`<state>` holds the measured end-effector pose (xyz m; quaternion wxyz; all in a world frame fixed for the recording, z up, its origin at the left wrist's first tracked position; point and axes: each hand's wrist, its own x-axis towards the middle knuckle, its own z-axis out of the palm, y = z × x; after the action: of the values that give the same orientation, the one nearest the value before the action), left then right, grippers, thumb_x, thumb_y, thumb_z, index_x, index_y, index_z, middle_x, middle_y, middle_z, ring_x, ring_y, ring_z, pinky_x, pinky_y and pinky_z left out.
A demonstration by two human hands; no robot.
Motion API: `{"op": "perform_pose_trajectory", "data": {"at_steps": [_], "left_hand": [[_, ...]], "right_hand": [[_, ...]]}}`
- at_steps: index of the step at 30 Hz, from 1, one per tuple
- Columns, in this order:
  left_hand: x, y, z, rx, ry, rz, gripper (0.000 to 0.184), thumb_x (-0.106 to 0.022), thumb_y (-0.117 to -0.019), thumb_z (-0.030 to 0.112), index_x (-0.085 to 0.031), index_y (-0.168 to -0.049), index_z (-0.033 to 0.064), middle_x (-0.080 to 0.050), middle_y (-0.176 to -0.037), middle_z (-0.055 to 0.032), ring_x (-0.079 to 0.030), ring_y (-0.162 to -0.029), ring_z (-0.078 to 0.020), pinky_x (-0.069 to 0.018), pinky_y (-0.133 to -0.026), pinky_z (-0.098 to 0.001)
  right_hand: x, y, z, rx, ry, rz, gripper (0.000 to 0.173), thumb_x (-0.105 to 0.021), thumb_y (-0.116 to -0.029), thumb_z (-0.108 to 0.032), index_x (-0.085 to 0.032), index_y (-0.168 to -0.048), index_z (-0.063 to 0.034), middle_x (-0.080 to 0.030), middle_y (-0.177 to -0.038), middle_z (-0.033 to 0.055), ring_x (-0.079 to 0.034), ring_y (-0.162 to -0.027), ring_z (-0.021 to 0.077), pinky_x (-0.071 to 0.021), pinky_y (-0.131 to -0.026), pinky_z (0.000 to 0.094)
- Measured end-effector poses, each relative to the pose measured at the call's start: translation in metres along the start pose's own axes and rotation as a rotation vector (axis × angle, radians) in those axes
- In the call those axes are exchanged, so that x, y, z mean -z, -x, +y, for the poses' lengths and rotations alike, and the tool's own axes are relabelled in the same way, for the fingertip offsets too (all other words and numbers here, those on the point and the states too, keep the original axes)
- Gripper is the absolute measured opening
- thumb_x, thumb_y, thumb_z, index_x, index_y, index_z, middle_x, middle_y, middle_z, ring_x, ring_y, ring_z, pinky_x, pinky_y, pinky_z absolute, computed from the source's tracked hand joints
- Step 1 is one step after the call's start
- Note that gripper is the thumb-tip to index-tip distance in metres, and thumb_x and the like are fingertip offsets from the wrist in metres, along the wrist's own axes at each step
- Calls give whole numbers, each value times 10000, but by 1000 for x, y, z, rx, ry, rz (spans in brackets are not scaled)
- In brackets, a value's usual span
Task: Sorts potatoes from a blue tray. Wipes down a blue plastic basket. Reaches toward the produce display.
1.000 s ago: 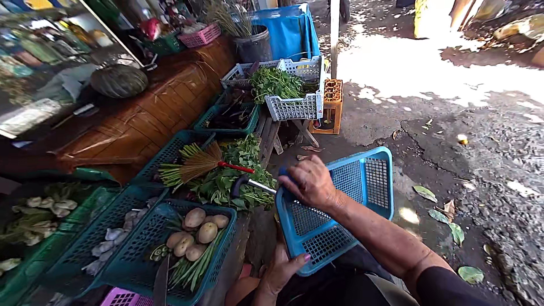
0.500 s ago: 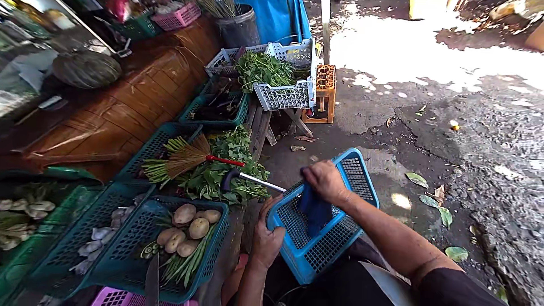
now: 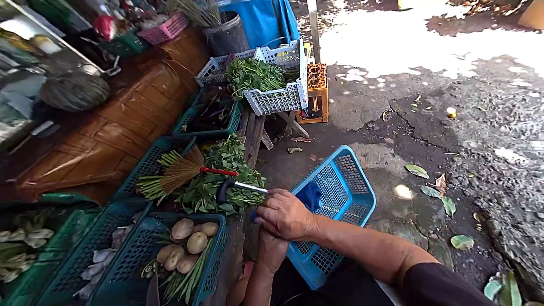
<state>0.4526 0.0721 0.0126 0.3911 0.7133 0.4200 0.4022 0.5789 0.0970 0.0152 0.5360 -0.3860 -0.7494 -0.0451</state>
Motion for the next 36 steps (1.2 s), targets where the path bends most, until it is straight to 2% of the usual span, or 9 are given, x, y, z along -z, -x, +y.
{"op": "perform_pose_trajectory", "data": {"at_steps": [4,8,10,14,19,24,27,31,36], "left_hand": [[7,1,-5,14,14,7,759,-632,-648,-32,-458,-1379,-138,-583,-1347,-183,-572,-1237,-73,-479,-1032,-205],[12,8,-10,71,85,-5,785,-612,-631,-45,-470,-1403,-63,-570,-1389,-134,-581,-1235,-70,-516,-994,-206],[10,9,-7,50,87,-30,779,-611,-632,-33,-482,-1401,-50,-556,-1405,-133,-560,-1264,-94,-502,-1025,-231],[4,5,-1,-117,-7,-58,729,-606,-627,17,-539,-1350,-52,-575,-1409,-151,-513,-1343,-158,-428,-1120,-293],[9,7,-10,-206,118,-23,668,-628,-678,-2,-543,-1341,-26,-597,-1409,-116,-492,-1393,-173,-407,-1175,-319],[30,-1,-26,-186,338,28,606,-802,-757,161,-627,-1336,113,-500,-1551,-99,-432,-1462,-233,-401,-1193,-363],[42,1,-35,-62,543,-32,609,-816,-758,185,-665,-1345,121,-505,-1549,-98,-449,-1449,-229,-419,-1170,-368],[29,16,-39,117,563,-91,856,-750,-712,14,-455,-1515,20,-562,-1481,-106,-600,-1293,-185,-536,-1055,-346],[14,16,-16,88,366,-96,970,-780,-712,49,-300,-1545,-78,-517,-1502,-125,-567,-1308,-84,-500,-1079,-249]], "right_hand": [[10,5,35,-87,124,-6,352,-506,-1070,-271,-735,-967,-24,-755,-879,106,-747,-873,243,-506,-1045,497],[44,35,128,-564,288,-59,349,-501,-1075,-266,-736,-1115,-10,-736,-1141,161,-677,-1160,317,-393,-1155,566],[71,46,170,-818,330,-40,408,-433,-1098,-319,-703,-1219,-39,-710,-1225,168,-655,-1199,339,-434,-1090,602],[118,49,189,-1284,266,50,524,-356,-1117,-399,-687,-1155,6,-701,-1075,259,-670,-1059,428,-493,-923,627],[128,60,154,-1076,90,369,369,-513,-1074,-340,-694,-1022,-23,-672,-808,75,-650,-770,136,-522,-765,380],[147,-8,125,-757,10,559,264,-683,-986,-324,-704,-1003,-61,-685,-825,4,-640,-738,50,-543,-721,287],[148,-54,99,-393,117,513,273,-682,-992,-276,-716,-1024,-7,-699,-901,93,-673,-823,138,-568,-779,320],[131,-85,63,58,244,404,261,-696,-976,-258,-738,-969,0,-717,-852,118,-697,-819,211,-592,-771,362],[83,-71,9,340,176,198,287,-664,-1006,-307,-714,-981,-25,-707,-804,105,-696,-776,218,-582,-759,345]]}}
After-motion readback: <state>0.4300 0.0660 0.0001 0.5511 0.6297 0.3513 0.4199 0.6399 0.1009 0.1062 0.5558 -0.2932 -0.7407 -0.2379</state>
